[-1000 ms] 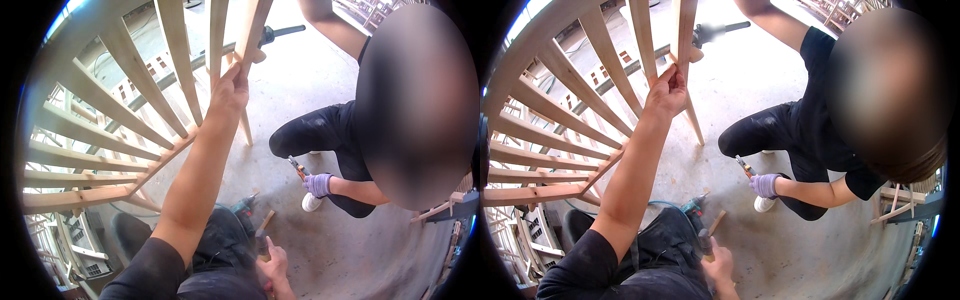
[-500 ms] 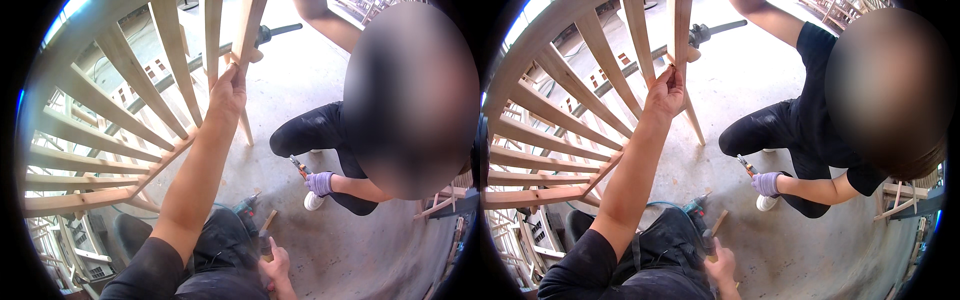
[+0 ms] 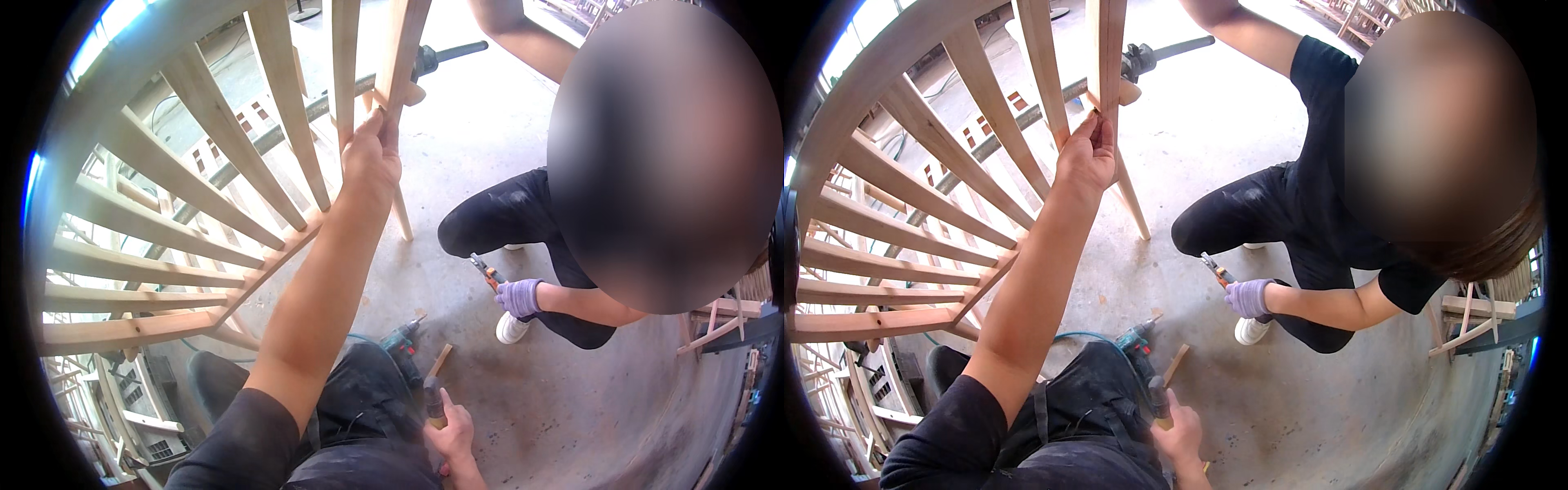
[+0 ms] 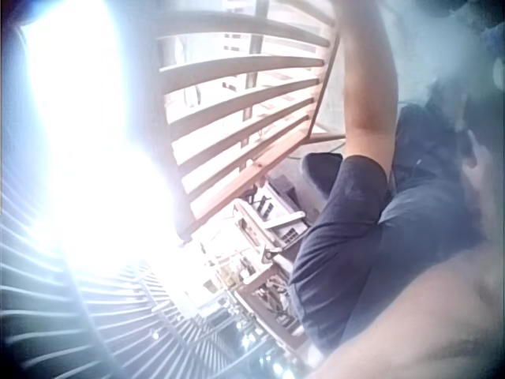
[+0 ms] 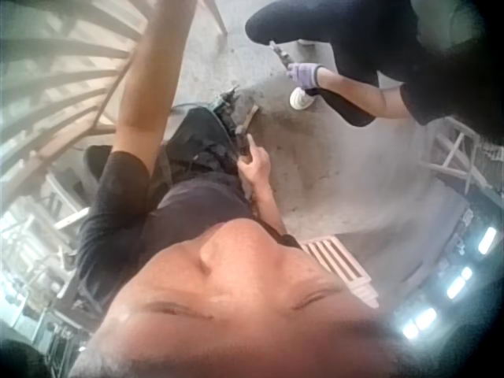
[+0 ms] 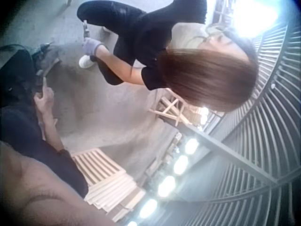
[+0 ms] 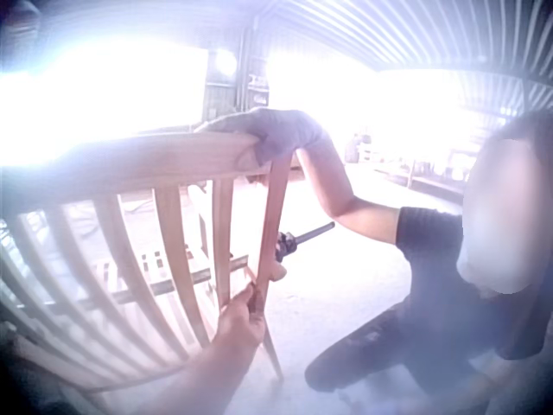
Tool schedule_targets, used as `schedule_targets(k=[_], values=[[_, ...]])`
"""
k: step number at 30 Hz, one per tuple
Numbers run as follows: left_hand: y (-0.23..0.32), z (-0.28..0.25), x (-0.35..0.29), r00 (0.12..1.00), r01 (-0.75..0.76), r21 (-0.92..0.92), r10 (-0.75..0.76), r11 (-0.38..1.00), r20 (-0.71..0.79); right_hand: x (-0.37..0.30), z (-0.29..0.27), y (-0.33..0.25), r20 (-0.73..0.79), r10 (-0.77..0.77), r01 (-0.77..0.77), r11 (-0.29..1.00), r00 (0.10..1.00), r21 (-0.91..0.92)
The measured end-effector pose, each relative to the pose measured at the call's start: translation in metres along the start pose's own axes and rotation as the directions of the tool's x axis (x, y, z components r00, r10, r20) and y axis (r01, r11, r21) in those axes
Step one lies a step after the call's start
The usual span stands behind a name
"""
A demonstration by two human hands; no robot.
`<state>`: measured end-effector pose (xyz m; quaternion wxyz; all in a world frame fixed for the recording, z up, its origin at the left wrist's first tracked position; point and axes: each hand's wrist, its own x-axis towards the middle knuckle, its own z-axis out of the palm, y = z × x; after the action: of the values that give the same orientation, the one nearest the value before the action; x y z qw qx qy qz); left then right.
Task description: The person retrieves a drill bit from a workbench and walks to a wooden chair frame. They use a pneumatic drill to fasten the chair's back slats to the frame, working alongside another person who assists with the assembly. The person then returns to the workbench to change the drill bit and continues working on the chair.
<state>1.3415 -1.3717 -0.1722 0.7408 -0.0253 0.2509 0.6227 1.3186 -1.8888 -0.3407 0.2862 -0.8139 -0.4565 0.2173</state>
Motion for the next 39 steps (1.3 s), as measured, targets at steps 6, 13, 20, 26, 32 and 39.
schedule_targets(k=[6, 13, 20, 26, 32, 39], values=[[-0.002, 0.003, -0.016, 0.991, -0.122, 0.067, 0.118, 0.990, 0.068, -0.001, -0.003, -0.002, -0.001, 0.006, -0.006, 1.000, 1.000, -0.003], [-0.007, 0.019, -0.025, 0.985, -0.167, 0.162, 0.170, 0.973, -0.006, -0.003, -0.002, 0.001, -0.025, 0.002, -0.001, 1.000, 1.000, 0.002], [-0.011, 0.019, -0.031, 0.975, -0.216, 0.150, 0.221, 0.965, -0.014, -0.005, -0.003, 0.004, -0.017, 0.013, -0.013, 1.000, 1.000, 0.006], [-0.011, 0.013, -0.027, 0.972, -0.233, 0.142, 0.228, 0.962, 0.049, -0.005, -0.005, 0.002, -0.001, 0.049, -0.049, 0.999, 0.999, 0.009], [-0.011, 0.008, -0.023, 0.975, -0.223, 0.156, 0.221, 0.962, 0.031, -0.004, -0.006, 0.000, -0.005, 0.055, -0.055, 0.998, 0.998, 0.009], [-0.014, 0.014, -0.027, 0.974, -0.228, 0.140, 0.227, 0.964, 0.022, -0.002, -0.009, -0.003, -0.020, 0.059, -0.058, 0.997, 0.998, 0.041]])
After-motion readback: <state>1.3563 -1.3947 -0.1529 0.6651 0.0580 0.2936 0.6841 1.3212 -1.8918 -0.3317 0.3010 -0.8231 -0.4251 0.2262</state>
